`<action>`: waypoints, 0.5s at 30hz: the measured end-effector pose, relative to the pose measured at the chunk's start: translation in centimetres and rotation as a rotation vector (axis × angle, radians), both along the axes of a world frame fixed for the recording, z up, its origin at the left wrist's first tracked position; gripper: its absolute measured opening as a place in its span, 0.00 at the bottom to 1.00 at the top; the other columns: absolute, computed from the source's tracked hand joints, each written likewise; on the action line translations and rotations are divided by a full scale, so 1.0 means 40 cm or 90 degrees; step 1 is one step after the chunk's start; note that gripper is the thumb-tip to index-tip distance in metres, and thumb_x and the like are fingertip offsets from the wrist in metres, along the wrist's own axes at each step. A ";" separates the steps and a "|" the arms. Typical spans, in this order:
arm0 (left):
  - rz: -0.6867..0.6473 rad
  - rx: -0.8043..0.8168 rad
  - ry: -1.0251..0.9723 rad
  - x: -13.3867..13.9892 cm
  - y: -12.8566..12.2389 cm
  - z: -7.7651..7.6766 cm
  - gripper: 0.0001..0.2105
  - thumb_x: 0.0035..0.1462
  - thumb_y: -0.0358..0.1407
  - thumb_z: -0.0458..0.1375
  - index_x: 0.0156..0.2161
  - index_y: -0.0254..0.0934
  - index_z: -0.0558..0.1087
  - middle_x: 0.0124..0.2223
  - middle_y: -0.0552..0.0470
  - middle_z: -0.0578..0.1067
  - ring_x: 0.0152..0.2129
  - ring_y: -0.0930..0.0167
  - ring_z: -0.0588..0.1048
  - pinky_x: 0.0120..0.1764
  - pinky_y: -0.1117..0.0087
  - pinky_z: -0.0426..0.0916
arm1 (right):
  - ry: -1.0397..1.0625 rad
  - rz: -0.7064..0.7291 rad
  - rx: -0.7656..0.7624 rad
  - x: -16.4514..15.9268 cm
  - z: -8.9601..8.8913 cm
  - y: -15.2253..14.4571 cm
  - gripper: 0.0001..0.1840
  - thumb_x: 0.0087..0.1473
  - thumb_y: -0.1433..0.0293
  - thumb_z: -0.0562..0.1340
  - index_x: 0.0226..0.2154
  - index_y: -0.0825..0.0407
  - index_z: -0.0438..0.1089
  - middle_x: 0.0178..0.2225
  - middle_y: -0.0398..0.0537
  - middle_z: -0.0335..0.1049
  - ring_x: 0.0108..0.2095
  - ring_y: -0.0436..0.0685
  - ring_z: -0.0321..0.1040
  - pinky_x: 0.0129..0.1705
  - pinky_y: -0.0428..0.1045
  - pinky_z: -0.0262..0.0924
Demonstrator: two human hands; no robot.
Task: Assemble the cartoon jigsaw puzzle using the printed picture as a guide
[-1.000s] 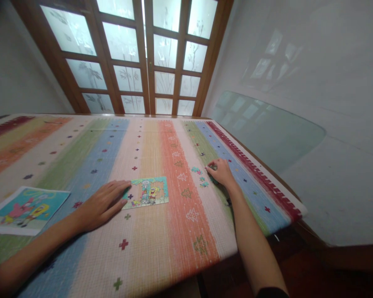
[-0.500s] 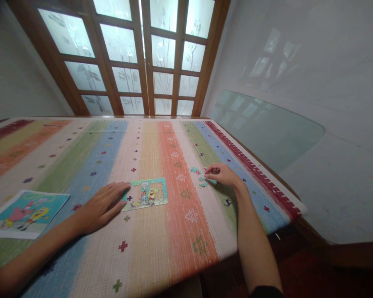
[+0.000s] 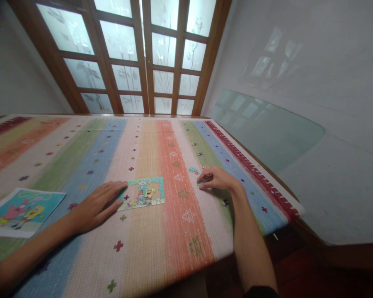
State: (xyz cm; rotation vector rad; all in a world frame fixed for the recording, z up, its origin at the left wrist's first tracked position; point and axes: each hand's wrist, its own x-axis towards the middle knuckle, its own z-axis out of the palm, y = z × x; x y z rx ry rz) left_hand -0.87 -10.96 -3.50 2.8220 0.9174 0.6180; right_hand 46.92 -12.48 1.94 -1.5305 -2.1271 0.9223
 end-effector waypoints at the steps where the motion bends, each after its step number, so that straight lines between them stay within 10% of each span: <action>1: 0.000 0.000 0.003 0.000 0.000 0.000 0.22 0.72 0.42 0.48 0.67 0.40 0.60 0.62 0.40 0.73 0.58 0.56 0.72 0.61 0.49 0.65 | -0.003 0.004 -0.011 -0.002 0.001 0.000 0.13 0.45 0.57 0.73 0.32 0.47 0.83 0.27 0.44 0.75 0.28 0.54 0.67 0.38 0.51 0.64; 11: 0.004 -0.013 0.001 0.003 -0.004 0.006 0.22 0.72 0.43 0.48 0.67 0.41 0.59 0.62 0.42 0.72 0.58 0.57 0.71 0.62 0.49 0.65 | -0.005 0.001 -0.054 -0.030 0.004 0.006 0.10 0.47 0.62 0.70 0.23 0.50 0.74 0.21 0.41 0.70 0.24 0.52 0.63 0.29 0.48 0.58; 15: -0.004 -0.010 -0.001 0.002 -0.003 0.003 0.22 0.72 0.43 0.48 0.67 0.41 0.59 0.63 0.41 0.72 0.59 0.57 0.71 0.62 0.49 0.64 | 0.090 0.018 -0.032 -0.113 0.001 0.005 0.11 0.52 0.62 0.68 0.35 0.51 0.77 0.25 0.43 0.74 0.24 0.51 0.66 0.29 0.46 0.59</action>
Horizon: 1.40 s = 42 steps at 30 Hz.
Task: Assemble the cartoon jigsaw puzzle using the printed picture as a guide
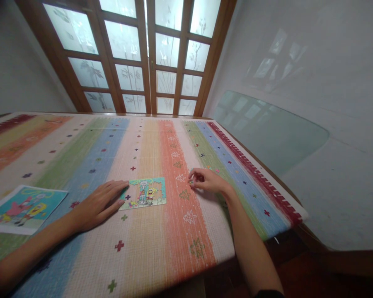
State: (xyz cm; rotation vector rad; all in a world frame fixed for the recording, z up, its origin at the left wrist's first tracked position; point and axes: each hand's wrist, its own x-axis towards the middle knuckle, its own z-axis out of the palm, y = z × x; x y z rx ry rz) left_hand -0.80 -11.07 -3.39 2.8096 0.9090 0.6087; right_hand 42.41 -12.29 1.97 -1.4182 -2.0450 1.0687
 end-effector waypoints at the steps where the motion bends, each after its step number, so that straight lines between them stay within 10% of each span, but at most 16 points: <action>1: -0.001 0.002 0.000 0.000 0.000 0.000 0.21 0.73 0.43 0.47 0.67 0.41 0.59 0.63 0.41 0.72 0.59 0.57 0.71 0.62 0.49 0.64 | 0.022 0.001 0.004 -0.031 -0.006 0.000 0.13 0.54 0.61 0.67 0.39 0.51 0.78 0.26 0.44 0.75 0.25 0.51 0.67 0.29 0.47 0.60; 11: 0.006 0.005 -0.001 0.002 0.001 -0.001 0.22 0.72 0.42 0.48 0.67 0.41 0.60 0.62 0.42 0.73 0.58 0.57 0.71 0.62 0.49 0.65 | 0.164 -0.029 -0.001 -0.283 -0.094 -0.015 0.08 0.55 0.70 0.68 0.38 0.53 0.81 0.34 0.50 0.81 0.31 0.53 0.73 0.36 0.49 0.68; 24: 0.001 0.016 0.002 0.005 -0.002 0.003 0.21 0.73 0.42 0.48 0.65 0.38 0.61 0.62 0.41 0.73 0.58 0.57 0.71 0.61 0.51 0.66 | -0.029 0.027 0.271 -0.305 -0.098 -0.035 0.06 0.58 0.75 0.67 0.35 0.52 0.82 0.35 0.50 0.75 0.37 0.55 0.69 0.41 0.50 0.63; 42: 0.002 0.009 -0.004 0.005 -0.002 0.001 0.20 0.72 0.42 0.48 0.65 0.38 0.62 0.62 0.41 0.72 0.59 0.57 0.71 0.62 0.49 0.65 | -0.100 0.076 0.329 -0.295 -0.087 -0.044 0.07 0.63 0.67 0.67 0.34 0.51 0.80 0.36 0.50 0.72 0.40 0.57 0.67 0.44 0.52 0.61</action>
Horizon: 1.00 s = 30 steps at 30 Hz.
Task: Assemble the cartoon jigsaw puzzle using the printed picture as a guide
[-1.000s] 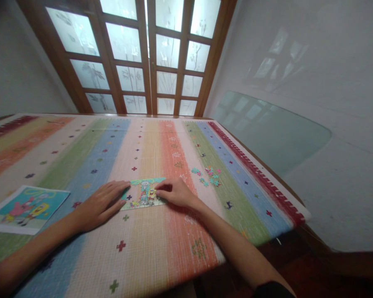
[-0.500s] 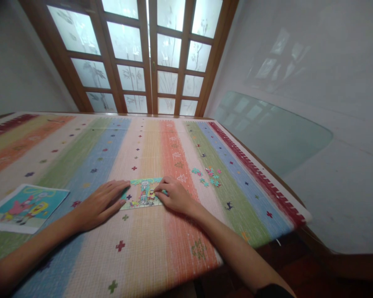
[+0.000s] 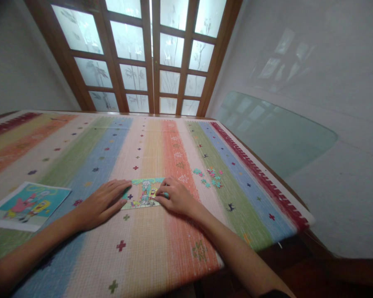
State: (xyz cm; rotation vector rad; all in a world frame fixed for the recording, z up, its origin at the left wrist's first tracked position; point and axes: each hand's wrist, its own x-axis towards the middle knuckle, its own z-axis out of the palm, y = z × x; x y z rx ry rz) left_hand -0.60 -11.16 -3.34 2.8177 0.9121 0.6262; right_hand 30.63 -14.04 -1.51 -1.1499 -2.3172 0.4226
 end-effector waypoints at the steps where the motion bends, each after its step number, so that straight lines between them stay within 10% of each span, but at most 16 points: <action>1: 0.000 0.003 0.001 0.000 0.000 -0.001 0.20 0.72 0.42 0.48 0.65 0.38 0.62 0.62 0.41 0.72 0.59 0.57 0.71 0.62 0.49 0.65 | -0.002 -0.002 0.001 -0.001 0.000 -0.002 0.08 0.63 0.66 0.67 0.34 0.51 0.80 0.36 0.50 0.72 0.41 0.57 0.67 0.45 0.52 0.62; 10: 0.004 0.005 0.009 -0.006 0.005 -0.009 0.22 0.72 0.42 0.48 0.67 0.40 0.60 0.63 0.42 0.72 0.59 0.57 0.70 0.62 0.49 0.64 | 0.021 -0.014 -0.010 0.017 0.008 0.006 0.05 0.62 0.69 0.66 0.39 0.50 0.80 0.42 0.52 0.71 0.45 0.58 0.68 0.50 0.54 0.63; 17: -0.001 0.012 -0.002 -0.006 0.005 -0.006 0.22 0.72 0.42 0.48 0.67 0.41 0.61 0.63 0.43 0.72 0.59 0.58 0.71 0.63 0.51 0.64 | -0.055 -0.186 0.063 0.212 0.061 0.056 0.06 0.57 0.73 0.65 0.31 0.51 0.78 0.35 0.50 0.74 0.40 0.59 0.68 0.47 0.55 0.62; 30: -0.008 0.013 0.000 -0.004 0.003 -0.003 0.21 0.72 0.42 0.48 0.65 0.39 0.60 0.62 0.41 0.72 0.58 0.58 0.71 0.62 0.50 0.65 | -0.145 -0.227 -0.130 0.360 0.061 0.056 0.04 0.50 0.74 0.70 0.31 0.50 0.81 0.32 0.50 0.78 0.33 0.56 0.69 0.40 0.52 0.62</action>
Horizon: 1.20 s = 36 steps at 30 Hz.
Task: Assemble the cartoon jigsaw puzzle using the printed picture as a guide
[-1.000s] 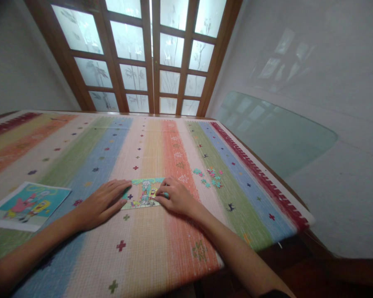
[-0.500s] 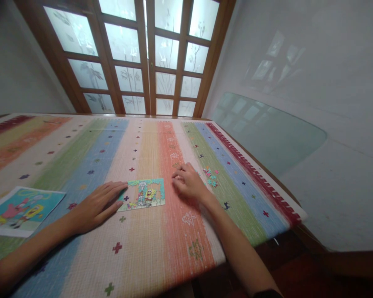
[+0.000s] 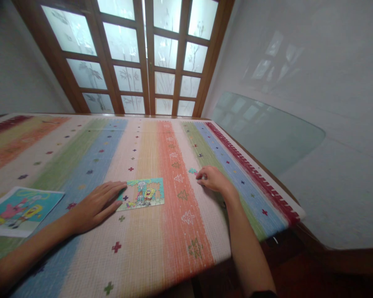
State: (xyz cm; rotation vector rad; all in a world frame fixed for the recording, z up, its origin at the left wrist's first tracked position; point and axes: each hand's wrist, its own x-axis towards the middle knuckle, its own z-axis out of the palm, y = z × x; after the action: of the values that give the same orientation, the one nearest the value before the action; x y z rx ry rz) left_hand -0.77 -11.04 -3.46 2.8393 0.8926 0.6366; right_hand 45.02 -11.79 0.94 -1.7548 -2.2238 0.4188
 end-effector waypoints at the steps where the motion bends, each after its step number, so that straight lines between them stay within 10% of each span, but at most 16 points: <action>1: -0.001 -0.001 0.000 0.000 0.000 0.000 0.21 0.72 0.42 0.48 0.66 0.39 0.60 0.62 0.41 0.72 0.58 0.58 0.71 0.62 0.50 0.64 | 0.005 -0.004 -0.006 0.001 -0.001 0.001 0.04 0.50 0.74 0.70 0.31 0.50 0.81 0.32 0.50 0.77 0.32 0.56 0.69 0.40 0.51 0.62; 13: -0.003 -0.003 0.007 0.002 0.001 0.004 0.20 0.73 0.42 0.47 0.65 0.39 0.60 0.62 0.40 0.72 0.58 0.58 0.71 0.62 0.50 0.64 | 0.151 -0.021 -0.042 0.004 0.012 0.001 0.03 0.52 0.69 0.67 0.31 0.51 0.74 0.26 0.44 0.72 0.27 0.52 0.64 0.31 0.48 0.59; 23: 0.008 -0.007 0.004 -0.003 0.002 -0.003 0.21 0.72 0.43 0.47 0.66 0.41 0.61 0.63 0.42 0.72 0.59 0.58 0.71 0.62 0.51 0.64 | 0.495 0.025 -0.137 -0.190 -0.001 -0.010 0.15 0.50 0.58 0.71 0.31 0.51 0.72 0.28 0.47 0.77 0.27 0.53 0.73 0.30 0.49 0.67; 36: 0.008 -0.017 -0.007 0.002 0.001 0.001 0.21 0.71 0.43 0.49 0.65 0.41 0.62 0.62 0.43 0.73 0.58 0.58 0.71 0.62 0.51 0.64 | 0.411 0.054 -0.163 -0.329 -0.052 -0.042 0.08 0.51 0.70 0.70 0.26 0.53 0.72 0.20 0.40 0.67 0.22 0.48 0.61 0.26 0.45 0.54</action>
State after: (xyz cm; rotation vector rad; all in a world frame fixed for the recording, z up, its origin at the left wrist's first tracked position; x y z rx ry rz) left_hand -0.69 -11.00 -3.43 2.8063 0.9106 0.6371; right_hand 31.88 -13.49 -1.14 -1.3595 -1.8273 1.1475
